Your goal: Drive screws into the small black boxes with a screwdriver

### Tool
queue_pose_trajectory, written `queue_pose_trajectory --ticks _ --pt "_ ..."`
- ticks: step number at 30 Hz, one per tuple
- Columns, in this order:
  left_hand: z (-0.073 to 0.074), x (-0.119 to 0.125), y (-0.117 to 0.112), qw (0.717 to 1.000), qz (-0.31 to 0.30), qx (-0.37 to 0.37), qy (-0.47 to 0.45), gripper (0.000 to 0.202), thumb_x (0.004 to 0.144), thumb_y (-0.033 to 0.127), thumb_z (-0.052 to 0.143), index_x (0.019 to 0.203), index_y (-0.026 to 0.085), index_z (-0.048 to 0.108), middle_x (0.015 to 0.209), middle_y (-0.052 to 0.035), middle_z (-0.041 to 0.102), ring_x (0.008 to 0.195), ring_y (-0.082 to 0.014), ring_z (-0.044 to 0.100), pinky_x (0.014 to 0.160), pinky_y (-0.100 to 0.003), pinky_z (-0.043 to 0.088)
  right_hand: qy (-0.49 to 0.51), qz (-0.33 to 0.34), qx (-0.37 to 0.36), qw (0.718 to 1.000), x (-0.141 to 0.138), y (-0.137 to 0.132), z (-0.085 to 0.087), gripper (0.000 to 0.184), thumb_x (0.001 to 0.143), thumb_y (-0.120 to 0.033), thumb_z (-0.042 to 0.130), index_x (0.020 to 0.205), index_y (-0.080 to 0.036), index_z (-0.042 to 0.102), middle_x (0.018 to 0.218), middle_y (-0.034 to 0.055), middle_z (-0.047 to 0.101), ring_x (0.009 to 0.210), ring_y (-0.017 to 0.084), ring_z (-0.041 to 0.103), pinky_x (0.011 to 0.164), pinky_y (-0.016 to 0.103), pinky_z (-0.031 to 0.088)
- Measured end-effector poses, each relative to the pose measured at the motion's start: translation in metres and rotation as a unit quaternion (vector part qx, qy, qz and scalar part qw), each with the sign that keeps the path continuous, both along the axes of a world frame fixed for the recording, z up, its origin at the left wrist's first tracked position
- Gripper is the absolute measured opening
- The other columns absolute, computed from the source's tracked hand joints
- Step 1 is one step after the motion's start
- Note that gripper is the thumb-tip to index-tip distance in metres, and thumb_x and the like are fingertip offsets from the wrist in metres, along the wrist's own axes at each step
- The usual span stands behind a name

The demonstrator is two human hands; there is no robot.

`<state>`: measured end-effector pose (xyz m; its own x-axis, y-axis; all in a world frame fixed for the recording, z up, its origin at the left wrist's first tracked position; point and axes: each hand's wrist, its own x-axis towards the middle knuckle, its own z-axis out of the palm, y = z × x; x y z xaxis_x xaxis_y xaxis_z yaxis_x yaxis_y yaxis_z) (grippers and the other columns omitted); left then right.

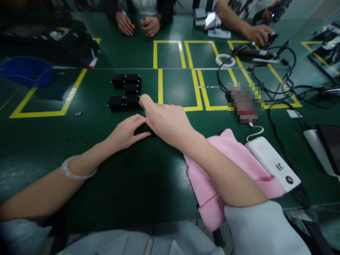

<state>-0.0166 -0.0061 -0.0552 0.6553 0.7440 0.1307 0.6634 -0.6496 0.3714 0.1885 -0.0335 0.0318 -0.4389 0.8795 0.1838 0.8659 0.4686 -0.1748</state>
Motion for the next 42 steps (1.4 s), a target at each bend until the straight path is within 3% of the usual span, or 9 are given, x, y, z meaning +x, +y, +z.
queue_pose_trajectory --ticks 5,11,17,23,28,34,39,42 --pt "-0.0006 -0.0003 0.0 1.0 -0.004 0.002 -0.004 0.044 0.094 0.041 0.052 0.133 0.02 0.049 0.117 -0.0102 0.058 0.107 -0.0272 0.057 0.091 -0.043 0.048 -0.012 0.007 0.011 1.0 0.0012 -0.0005 0.0004 0.034 0.1 -0.036 0.027 0.113 -0.019 0.054 0.073 0.001 0.065 0.062 0.012 0.056 0.055 0.025 0.02" --pt "-0.0001 0.0001 -0.0004 1.0 -0.003 0.004 -0.001 0.045 0.093 0.042 0.052 0.132 0.019 0.05 0.114 -0.0107 0.059 0.103 -0.0272 0.057 0.088 -0.042 0.048 -0.008 -0.003 0.007 1.0 0.0001 0.0 -0.0003 0.033 0.097 -0.027 0.028 0.121 -0.019 0.049 0.076 0.0011 0.067 0.063 0.012 0.057 0.056 0.024 0.022" --pt "-0.0011 -0.0002 -0.0003 1.0 -0.004 0.011 -0.003 0.044 0.094 0.041 0.052 0.133 0.02 0.049 0.118 -0.0102 0.058 0.107 -0.0274 0.057 0.091 -0.043 0.048 -0.028 0.0 0.001 1.0 0.0004 -0.0003 0.0013 0.036 0.1 -0.036 0.026 0.112 -0.019 0.054 0.077 0.0028 0.068 0.065 0.014 0.059 0.06 0.024 0.025" --pt "0.0 0.0002 -0.0003 1.0 -0.002 0.01 -0.004 0.044 0.094 0.041 0.052 0.132 0.019 0.05 0.113 -0.0103 0.059 0.103 -0.0268 0.058 0.089 -0.042 0.048 -0.007 -0.001 0.008 1.0 0.0002 -0.0004 -0.0007 0.035 0.098 -0.028 0.026 0.122 -0.018 0.049 0.079 0.0021 0.068 0.066 0.013 0.058 0.058 0.024 0.024" --pt "-0.0014 -0.0003 0.0001 1.0 -0.006 0.008 -0.009 0.046 0.093 0.042 0.052 0.133 0.019 0.049 0.118 -0.0108 0.059 0.108 -0.0277 0.057 0.091 -0.043 0.048 -0.02 0.01 0.016 1.0 0.0009 -0.0013 0.0009 0.037 0.1 -0.037 0.024 0.11 -0.02 0.055 0.074 0.0013 0.066 0.062 0.013 0.057 0.057 0.025 0.023" --pt "0.0005 0.0003 -0.0008 1.0 -0.002 0.003 -0.002 0.044 0.094 0.042 0.051 0.132 0.02 0.05 0.114 -0.0102 0.059 0.104 -0.027 0.058 0.089 -0.042 0.049 -0.006 -0.003 -0.001 1.0 -0.0005 -0.0011 0.0011 0.033 0.098 -0.027 0.025 0.117 -0.017 0.05 0.078 0.0019 0.067 0.064 0.013 0.057 0.058 0.024 0.025" --pt "-0.0005 -0.0002 -0.0002 1.0 -0.005 0.009 -0.003 0.046 0.094 0.041 0.053 0.133 0.019 0.049 0.117 -0.0105 0.059 0.106 -0.027 0.057 0.091 -0.042 0.048 -0.021 -0.003 0.019 1.0 -0.0003 -0.001 0.0002 0.036 0.1 -0.038 0.024 0.11 -0.019 0.053 0.073 0.001 0.065 0.061 0.012 0.056 0.055 0.025 0.022" --pt "-0.0013 0.0 0.0003 1.0 -0.005 0.011 -0.001 0.046 0.093 0.041 0.054 0.133 0.018 0.051 0.115 -0.0106 0.059 0.104 -0.0271 0.057 0.089 -0.042 0.048 -0.024 -0.015 0.024 0.999 0.0001 -0.0002 -0.0012 0.032 0.098 -0.031 0.027 0.113 -0.019 0.052 0.071 0.0002 0.064 0.059 0.013 0.056 0.054 0.025 0.019"
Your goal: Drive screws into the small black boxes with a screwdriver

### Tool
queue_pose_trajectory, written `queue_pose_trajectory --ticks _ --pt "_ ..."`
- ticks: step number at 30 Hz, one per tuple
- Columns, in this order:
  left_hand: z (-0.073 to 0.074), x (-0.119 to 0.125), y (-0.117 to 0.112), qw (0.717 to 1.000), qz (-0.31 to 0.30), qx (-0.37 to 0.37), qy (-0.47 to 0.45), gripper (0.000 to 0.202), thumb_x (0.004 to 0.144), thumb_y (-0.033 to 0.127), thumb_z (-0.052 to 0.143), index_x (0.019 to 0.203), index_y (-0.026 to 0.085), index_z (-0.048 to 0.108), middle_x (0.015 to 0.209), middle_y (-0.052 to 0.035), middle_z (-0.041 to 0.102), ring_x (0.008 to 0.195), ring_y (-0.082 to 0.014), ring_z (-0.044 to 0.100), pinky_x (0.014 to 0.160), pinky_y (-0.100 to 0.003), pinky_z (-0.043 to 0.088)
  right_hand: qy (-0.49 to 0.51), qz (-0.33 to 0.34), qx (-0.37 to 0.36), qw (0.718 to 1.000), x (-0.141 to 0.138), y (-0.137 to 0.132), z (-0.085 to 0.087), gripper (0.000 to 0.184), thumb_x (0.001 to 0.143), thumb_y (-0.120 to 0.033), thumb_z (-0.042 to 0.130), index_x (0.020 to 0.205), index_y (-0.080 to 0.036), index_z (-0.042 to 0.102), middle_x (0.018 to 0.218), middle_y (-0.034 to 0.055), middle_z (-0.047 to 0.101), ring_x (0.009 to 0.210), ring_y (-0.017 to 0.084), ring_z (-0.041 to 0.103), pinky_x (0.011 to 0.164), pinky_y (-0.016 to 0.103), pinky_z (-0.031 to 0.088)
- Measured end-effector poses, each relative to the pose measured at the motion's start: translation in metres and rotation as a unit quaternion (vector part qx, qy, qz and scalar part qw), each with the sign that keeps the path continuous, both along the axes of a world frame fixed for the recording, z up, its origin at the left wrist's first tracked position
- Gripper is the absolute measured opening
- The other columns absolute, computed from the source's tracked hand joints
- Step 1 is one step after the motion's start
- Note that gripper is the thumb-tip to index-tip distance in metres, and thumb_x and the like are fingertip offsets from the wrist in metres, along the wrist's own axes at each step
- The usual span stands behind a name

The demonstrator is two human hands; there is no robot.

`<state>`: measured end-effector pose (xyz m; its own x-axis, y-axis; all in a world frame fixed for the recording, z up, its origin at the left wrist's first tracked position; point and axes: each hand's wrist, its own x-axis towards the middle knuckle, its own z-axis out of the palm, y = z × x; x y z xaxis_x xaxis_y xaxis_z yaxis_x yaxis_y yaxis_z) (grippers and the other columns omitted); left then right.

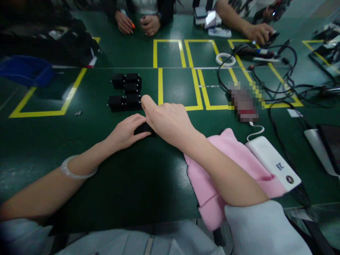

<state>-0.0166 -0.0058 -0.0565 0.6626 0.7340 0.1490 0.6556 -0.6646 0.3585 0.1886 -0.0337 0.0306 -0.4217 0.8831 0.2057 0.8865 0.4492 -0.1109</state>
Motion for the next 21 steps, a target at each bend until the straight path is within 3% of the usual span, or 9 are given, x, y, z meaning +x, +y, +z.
queue_pose_trajectory --ticks 3,9,14,21 --pt "0.0001 0.0003 -0.0001 1.0 0.0 0.001 -0.001 0.046 0.093 0.04 0.054 0.132 0.018 0.051 0.113 -0.0106 0.059 0.102 -0.0268 0.058 0.087 -0.041 0.049 0.028 0.007 0.001 1.0 -0.0002 0.0002 -0.0013 0.032 0.097 -0.026 0.028 0.12 -0.018 0.049 0.072 -0.0002 0.065 0.06 0.013 0.057 0.054 0.025 0.019" --pt "-0.0003 -0.0004 -0.0003 1.0 -0.003 0.008 -0.004 0.045 0.093 0.04 0.054 0.132 0.019 0.05 0.115 -0.0101 0.059 0.105 -0.0267 0.057 0.09 -0.042 0.048 0.015 0.012 -0.007 1.0 -0.0004 0.0 -0.001 0.034 0.099 -0.033 0.026 0.113 -0.019 0.053 0.071 0.0 0.064 0.059 0.013 0.056 0.055 0.025 0.021" --pt "-0.0003 -0.0002 -0.0004 1.0 -0.001 0.0 -0.003 0.045 0.093 0.04 0.054 0.132 0.019 0.05 0.113 -0.0099 0.059 0.102 -0.0263 0.057 0.088 -0.041 0.049 0.039 0.02 -0.016 0.999 0.0 0.0001 -0.0007 0.032 0.096 -0.026 0.028 0.119 -0.017 0.049 0.072 0.0 0.064 0.061 0.013 0.056 0.054 0.024 0.022" --pt "-0.0006 -0.0004 -0.0006 1.0 -0.001 0.001 -0.004 0.045 0.094 0.041 0.054 0.133 0.018 0.05 0.118 -0.0102 0.058 0.107 -0.0267 0.057 0.092 -0.042 0.048 0.005 0.02 -0.014 1.0 0.0011 -0.0001 0.0021 0.033 0.1 -0.037 0.028 0.111 -0.019 0.054 0.072 0.0007 0.065 0.06 0.013 0.055 0.054 0.025 0.018"
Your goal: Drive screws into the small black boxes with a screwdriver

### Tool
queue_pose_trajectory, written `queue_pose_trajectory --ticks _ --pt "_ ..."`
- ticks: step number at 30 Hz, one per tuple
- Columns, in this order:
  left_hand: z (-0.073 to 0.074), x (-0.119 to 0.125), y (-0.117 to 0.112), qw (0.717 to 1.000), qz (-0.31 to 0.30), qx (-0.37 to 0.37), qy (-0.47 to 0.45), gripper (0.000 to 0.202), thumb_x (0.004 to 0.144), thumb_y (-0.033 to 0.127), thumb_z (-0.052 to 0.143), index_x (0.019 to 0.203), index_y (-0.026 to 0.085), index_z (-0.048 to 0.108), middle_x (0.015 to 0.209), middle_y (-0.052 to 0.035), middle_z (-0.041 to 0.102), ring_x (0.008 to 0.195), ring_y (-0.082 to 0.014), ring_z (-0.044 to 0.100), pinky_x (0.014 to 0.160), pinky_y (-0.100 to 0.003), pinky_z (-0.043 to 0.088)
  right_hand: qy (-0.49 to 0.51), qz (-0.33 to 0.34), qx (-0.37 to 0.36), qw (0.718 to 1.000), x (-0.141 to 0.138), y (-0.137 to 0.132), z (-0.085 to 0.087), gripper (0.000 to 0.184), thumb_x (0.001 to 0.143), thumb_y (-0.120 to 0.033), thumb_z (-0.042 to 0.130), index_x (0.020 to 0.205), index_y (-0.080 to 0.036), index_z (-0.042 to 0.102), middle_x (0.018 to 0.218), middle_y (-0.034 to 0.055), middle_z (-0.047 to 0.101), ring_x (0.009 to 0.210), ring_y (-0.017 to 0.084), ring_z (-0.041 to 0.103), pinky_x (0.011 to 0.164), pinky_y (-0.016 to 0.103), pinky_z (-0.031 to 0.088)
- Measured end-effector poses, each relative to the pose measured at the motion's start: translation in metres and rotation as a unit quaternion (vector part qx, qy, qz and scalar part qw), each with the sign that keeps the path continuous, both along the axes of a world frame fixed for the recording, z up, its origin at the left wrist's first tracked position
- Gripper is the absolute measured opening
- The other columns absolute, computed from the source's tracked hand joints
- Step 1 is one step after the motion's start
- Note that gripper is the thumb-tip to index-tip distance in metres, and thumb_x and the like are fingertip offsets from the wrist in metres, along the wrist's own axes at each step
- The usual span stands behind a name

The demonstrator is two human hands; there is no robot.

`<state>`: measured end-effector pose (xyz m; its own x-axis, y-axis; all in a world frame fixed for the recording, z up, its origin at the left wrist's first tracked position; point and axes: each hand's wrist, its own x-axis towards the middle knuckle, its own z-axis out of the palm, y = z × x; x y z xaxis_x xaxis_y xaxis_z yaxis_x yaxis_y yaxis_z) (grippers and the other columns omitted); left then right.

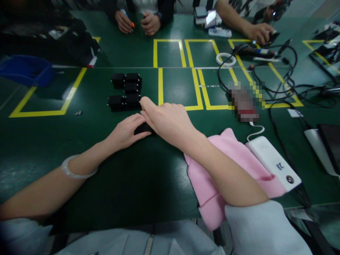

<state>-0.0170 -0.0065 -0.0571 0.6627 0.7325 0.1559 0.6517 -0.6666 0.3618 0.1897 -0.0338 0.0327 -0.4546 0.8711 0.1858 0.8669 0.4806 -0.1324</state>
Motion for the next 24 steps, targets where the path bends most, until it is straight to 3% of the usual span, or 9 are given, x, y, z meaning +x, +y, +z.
queue_pose_trajectory --ticks 4,10,16,21,24 --pt "0.0012 0.0002 -0.0001 1.0 0.001 -0.003 0.0 0.044 0.094 0.041 0.053 0.132 0.018 0.05 0.116 -0.0102 0.059 0.104 -0.0265 0.057 0.089 -0.042 0.049 0.032 0.0 -0.004 0.999 -0.0005 0.0 -0.0009 0.031 0.098 -0.026 0.029 0.118 -0.018 0.051 0.074 0.0 0.065 0.06 0.013 0.055 0.053 0.025 0.02" --pt "0.0003 0.0003 0.0003 1.0 0.001 0.002 0.0 0.046 0.093 0.041 0.054 0.132 0.018 0.05 0.117 -0.0108 0.059 0.106 -0.0274 0.057 0.091 -0.043 0.048 0.009 0.005 0.005 1.0 0.0002 0.0002 -0.001 0.033 0.1 -0.037 0.028 0.111 -0.02 0.055 0.074 0.0005 0.066 0.062 0.013 0.056 0.055 0.025 0.019" --pt "0.0012 0.001 0.0002 1.0 0.0 0.0 0.001 0.044 0.093 0.04 0.053 0.131 0.018 0.051 0.114 -0.0106 0.059 0.103 -0.027 0.058 0.088 -0.042 0.049 0.029 0.005 -0.001 1.0 0.0007 0.0003 -0.0023 0.03 0.098 -0.027 0.029 0.119 -0.019 0.049 0.076 0.0002 0.065 0.063 0.012 0.056 0.054 0.024 0.02" --pt "-0.0006 -0.0004 0.0005 1.0 -0.001 0.002 -0.001 0.045 0.093 0.04 0.054 0.133 0.019 0.049 0.117 -0.01 0.059 0.107 -0.0268 0.057 0.091 -0.042 0.048 0.023 0.01 -0.006 1.0 0.0009 -0.0003 -0.0011 0.032 0.099 -0.036 0.029 0.115 -0.019 0.052 0.076 0.0003 0.066 0.063 0.013 0.056 0.056 0.024 0.022" --pt "-0.0002 -0.0006 0.0002 1.0 0.002 -0.002 -0.001 0.044 0.094 0.041 0.053 0.132 0.02 0.049 0.116 -0.0096 0.058 0.105 -0.0263 0.057 0.09 -0.041 0.048 0.012 0.0 -0.007 1.0 0.0005 0.0001 -0.0015 0.032 0.099 -0.033 0.028 0.116 -0.019 0.052 0.074 0.0006 0.065 0.061 0.012 0.055 0.057 0.024 0.023"
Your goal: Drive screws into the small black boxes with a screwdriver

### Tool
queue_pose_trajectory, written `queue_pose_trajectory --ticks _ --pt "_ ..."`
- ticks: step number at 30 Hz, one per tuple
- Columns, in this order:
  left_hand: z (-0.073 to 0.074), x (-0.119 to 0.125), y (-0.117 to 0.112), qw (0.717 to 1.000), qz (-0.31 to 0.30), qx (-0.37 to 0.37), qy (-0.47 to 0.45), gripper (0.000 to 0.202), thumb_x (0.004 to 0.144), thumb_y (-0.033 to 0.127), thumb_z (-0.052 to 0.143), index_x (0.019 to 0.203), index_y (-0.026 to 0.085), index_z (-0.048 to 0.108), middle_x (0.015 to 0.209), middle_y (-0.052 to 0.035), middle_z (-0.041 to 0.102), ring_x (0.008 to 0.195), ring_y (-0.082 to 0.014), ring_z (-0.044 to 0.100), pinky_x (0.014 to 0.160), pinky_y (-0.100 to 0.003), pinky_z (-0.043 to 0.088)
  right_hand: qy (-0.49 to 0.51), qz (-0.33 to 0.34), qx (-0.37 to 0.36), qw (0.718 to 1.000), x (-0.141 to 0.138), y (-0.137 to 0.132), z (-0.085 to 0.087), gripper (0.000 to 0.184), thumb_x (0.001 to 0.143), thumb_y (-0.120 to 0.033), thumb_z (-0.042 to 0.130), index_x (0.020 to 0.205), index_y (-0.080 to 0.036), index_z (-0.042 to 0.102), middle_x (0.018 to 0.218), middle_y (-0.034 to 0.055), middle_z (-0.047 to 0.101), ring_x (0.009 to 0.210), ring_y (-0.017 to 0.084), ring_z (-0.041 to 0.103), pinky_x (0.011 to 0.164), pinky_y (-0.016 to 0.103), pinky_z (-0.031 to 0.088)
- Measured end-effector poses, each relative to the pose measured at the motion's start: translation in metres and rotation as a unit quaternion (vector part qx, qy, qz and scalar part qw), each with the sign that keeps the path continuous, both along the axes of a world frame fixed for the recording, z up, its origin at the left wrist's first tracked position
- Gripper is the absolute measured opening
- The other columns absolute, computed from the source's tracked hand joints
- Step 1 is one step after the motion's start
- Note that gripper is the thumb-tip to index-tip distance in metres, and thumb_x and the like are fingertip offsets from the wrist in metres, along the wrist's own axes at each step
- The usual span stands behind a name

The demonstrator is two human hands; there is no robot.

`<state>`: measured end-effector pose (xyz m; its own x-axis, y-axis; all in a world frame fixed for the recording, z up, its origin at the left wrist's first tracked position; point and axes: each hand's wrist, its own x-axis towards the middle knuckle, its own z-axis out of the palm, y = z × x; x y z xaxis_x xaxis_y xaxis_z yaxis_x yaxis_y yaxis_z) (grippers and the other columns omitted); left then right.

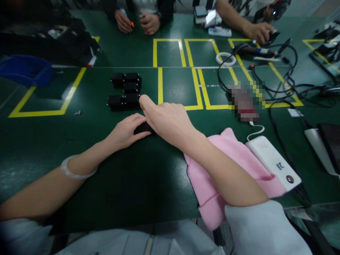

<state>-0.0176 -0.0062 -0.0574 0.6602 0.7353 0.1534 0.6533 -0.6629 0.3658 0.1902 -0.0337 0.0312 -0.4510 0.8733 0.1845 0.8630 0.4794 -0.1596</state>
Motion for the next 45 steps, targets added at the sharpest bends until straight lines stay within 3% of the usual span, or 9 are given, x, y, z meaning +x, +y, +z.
queue_pose_trajectory --ticks 4,9,15,22,28,34,41,45 --pt "0.0016 0.0009 -0.0004 1.0 -0.001 -0.001 0.0 0.044 0.094 0.041 0.051 0.131 0.019 0.05 0.114 -0.0103 0.059 0.103 -0.0265 0.057 0.089 -0.041 0.048 0.014 0.002 -0.002 1.0 -0.0005 0.0001 -0.0007 0.031 0.097 -0.027 0.029 0.12 -0.019 0.049 0.077 0.0011 0.066 0.063 0.013 0.056 0.056 0.024 0.023" --pt "0.0016 0.001 -0.0002 1.0 -0.002 0.001 -0.001 0.045 0.094 0.041 0.052 0.132 0.019 0.049 0.115 -0.0103 0.059 0.105 -0.0268 0.057 0.09 -0.042 0.048 -0.012 -0.002 -0.002 1.0 -0.0006 -0.0004 0.0022 0.033 0.099 -0.037 0.027 0.113 -0.02 0.052 0.076 0.002 0.067 0.065 0.014 0.059 0.057 0.025 0.023" --pt "0.0029 0.0016 -0.0003 1.0 0.001 -0.006 0.002 0.044 0.094 0.041 0.052 0.132 0.019 0.05 0.114 -0.0102 0.059 0.104 -0.0267 0.057 0.089 -0.042 0.048 -0.002 0.0 0.009 1.0 -0.0014 0.0002 0.0004 0.03 0.098 -0.029 0.029 0.116 -0.021 0.051 0.078 0.0009 0.067 0.063 0.014 0.059 0.054 0.026 0.019" --pt "0.0015 0.0011 0.0001 1.0 -0.001 -0.006 0.001 0.046 0.094 0.043 0.051 0.132 0.018 0.049 0.118 -0.0108 0.059 0.106 -0.0277 0.057 0.091 -0.044 0.048 -0.004 0.001 0.024 1.0 -0.0019 0.001 -0.0026 0.034 0.1 -0.036 0.026 0.108 -0.021 0.056 0.075 0.0 0.067 0.062 0.013 0.06 0.053 0.026 0.018" --pt "0.0043 0.0014 -0.0009 1.0 0.006 -0.022 0.006 0.045 0.094 0.044 0.05 0.132 0.019 0.051 0.115 -0.0103 0.06 0.103 -0.0272 0.058 0.088 -0.043 0.049 -0.001 -0.016 0.013 1.0 -0.0032 0.0001 -0.0023 0.032 0.098 -0.028 0.028 0.118 -0.021 0.052 0.076 -0.0002 0.068 0.061 0.013 0.059 0.053 0.025 0.019" --pt "0.0028 0.0011 -0.0006 1.0 -0.001 -0.014 -0.005 0.044 0.094 0.043 0.05 0.131 0.02 0.05 0.118 -0.01 0.059 0.107 -0.0276 0.057 0.092 -0.044 0.048 -0.008 -0.007 0.018 1.0 -0.0019 0.0008 -0.0037 0.04 0.1 -0.039 0.022 0.108 -0.02 0.055 0.072 0.0007 0.067 0.059 0.012 0.057 0.054 0.026 0.017" --pt "0.0044 0.0017 -0.0008 1.0 0.002 -0.017 0.0 0.044 0.094 0.044 0.049 0.131 0.019 0.051 0.114 -0.0104 0.06 0.103 -0.0273 0.058 0.088 -0.044 0.049 0.019 -0.007 0.026 0.999 -0.0025 0.0008 -0.0052 0.031 0.098 -0.027 0.028 0.115 -0.019 0.053 0.077 0.0003 0.069 0.061 0.013 0.059 0.053 0.025 0.02" --pt "0.001 0.0007 0.0001 1.0 0.002 -0.006 0.005 0.046 0.094 0.044 0.05 0.133 0.02 0.049 0.117 -0.0106 0.059 0.106 -0.028 0.057 0.092 -0.044 0.048 0.008 -0.002 0.014 1.0 -0.0023 0.0002 -0.0033 0.036 0.1 -0.037 0.025 0.109 -0.019 0.055 0.077 0.0007 0.069 0.062 0.013 0.059 0.053 0.026 0.019"
